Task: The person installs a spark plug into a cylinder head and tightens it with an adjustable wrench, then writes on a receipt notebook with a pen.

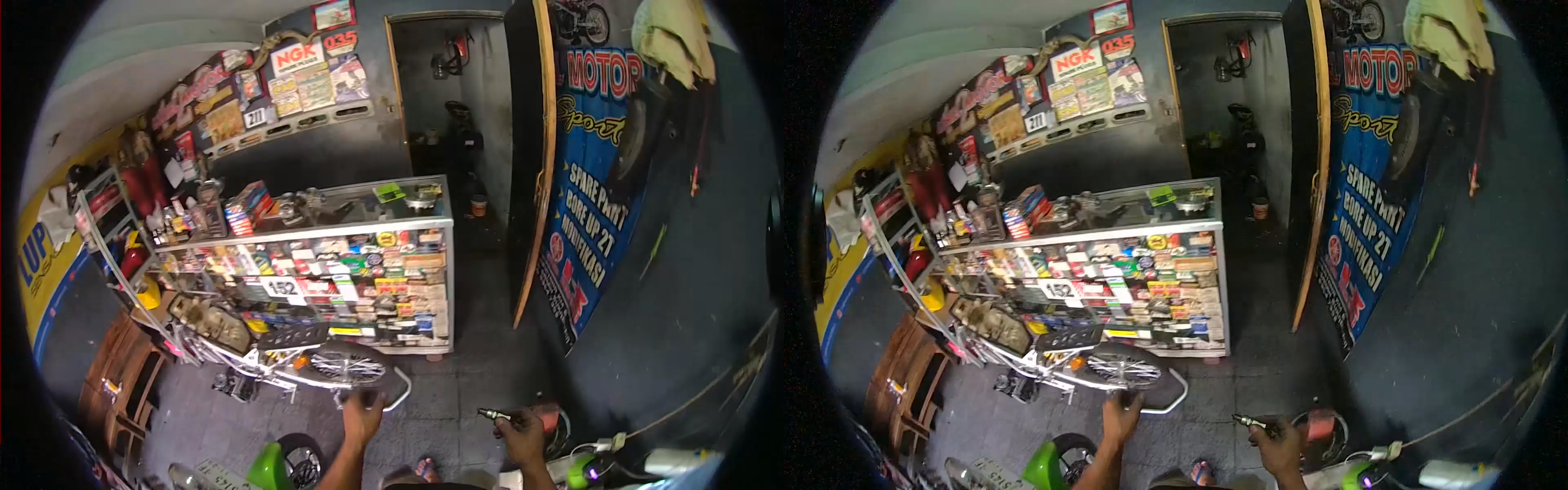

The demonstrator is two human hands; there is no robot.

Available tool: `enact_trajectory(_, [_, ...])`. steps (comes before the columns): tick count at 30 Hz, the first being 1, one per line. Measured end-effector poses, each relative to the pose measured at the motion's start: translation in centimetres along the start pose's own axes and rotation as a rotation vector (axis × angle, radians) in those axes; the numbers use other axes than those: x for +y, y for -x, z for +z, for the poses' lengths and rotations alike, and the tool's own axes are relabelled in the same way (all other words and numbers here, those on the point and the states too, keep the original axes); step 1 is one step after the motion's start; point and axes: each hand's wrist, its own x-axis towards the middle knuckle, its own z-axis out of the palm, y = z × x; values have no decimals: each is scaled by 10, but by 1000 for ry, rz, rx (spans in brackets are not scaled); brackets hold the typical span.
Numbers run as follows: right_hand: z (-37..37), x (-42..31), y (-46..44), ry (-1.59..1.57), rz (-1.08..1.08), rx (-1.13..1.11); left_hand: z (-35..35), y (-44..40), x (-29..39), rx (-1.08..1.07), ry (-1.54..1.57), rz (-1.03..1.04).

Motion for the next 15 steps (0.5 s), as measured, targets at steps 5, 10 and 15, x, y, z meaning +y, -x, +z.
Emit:
enact_trajectory(5, [2,-53,-98,-131,-112,201,124,-288,88,63,-334,481])
enact_trajectory(10, [20,-109,-244,102,-312,265,256,-525,128,-102,-621,173])
enact_trajectory(15, [32,-143,-391,164,-301,180,274,-598,154,-389,-652,-66])
